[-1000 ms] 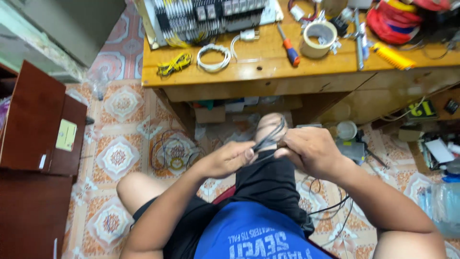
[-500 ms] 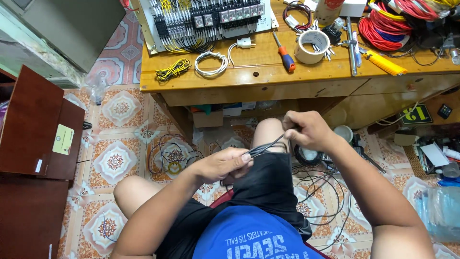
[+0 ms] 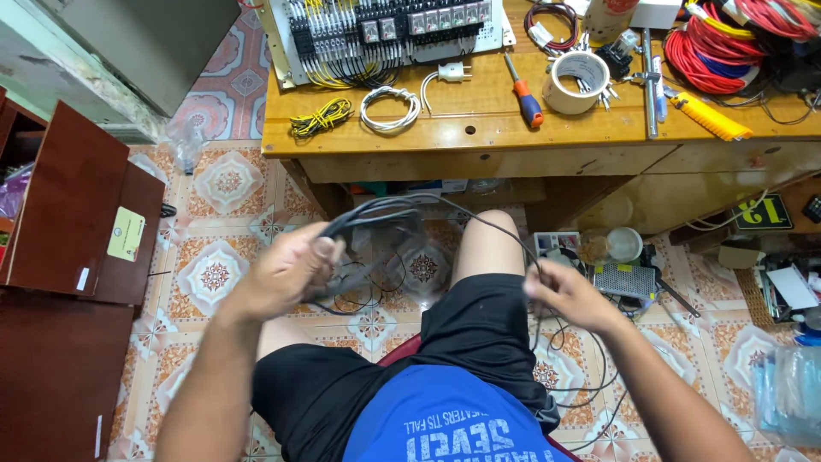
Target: Coiling a black cable and securing it with white tape
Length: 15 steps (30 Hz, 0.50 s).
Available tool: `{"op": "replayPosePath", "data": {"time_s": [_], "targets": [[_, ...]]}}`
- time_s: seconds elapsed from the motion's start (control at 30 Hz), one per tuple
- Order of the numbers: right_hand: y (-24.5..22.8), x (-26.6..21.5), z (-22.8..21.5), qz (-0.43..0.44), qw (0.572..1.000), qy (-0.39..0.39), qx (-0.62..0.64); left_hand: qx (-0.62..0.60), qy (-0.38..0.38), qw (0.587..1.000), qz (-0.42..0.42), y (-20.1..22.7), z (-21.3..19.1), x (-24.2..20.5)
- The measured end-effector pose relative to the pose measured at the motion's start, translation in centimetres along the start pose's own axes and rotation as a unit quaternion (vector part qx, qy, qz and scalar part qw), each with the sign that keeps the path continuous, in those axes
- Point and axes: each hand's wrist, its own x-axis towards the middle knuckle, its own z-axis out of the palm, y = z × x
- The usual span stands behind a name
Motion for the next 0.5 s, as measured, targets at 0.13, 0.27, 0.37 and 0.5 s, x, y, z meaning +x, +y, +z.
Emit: {"op": "replayPosePath", "data": {"time_s": [0.13, 0.27, 0.37, 0.5], "targets": [[-2.5, -3.7, -6.3, 0.100, 0.985, -0.109, -0.091, 0.247, -0.002, 0.969, -0.024, 2.4, -1.4, -1.7], [-2.5, -5.1, -12.7, 0.031, 0.941, 0.151, -0.301, 0.400, -0.153, 0.899, -0.090, 2.8, 1.3, -2.6], [-1.3, -2.6, -14.0, 0.012, 0.874, 0.250, -0.416, 0.410, -0.236, 0.876, -0.091, 5.0, 3.7, -2.2], [4.5, 2.9, -10.5, -0.098, 0.918, -0.046, -0.381, 0.285, -0.284, 0.915, 0.024, 7.5, 3.7, -0.7]]}}
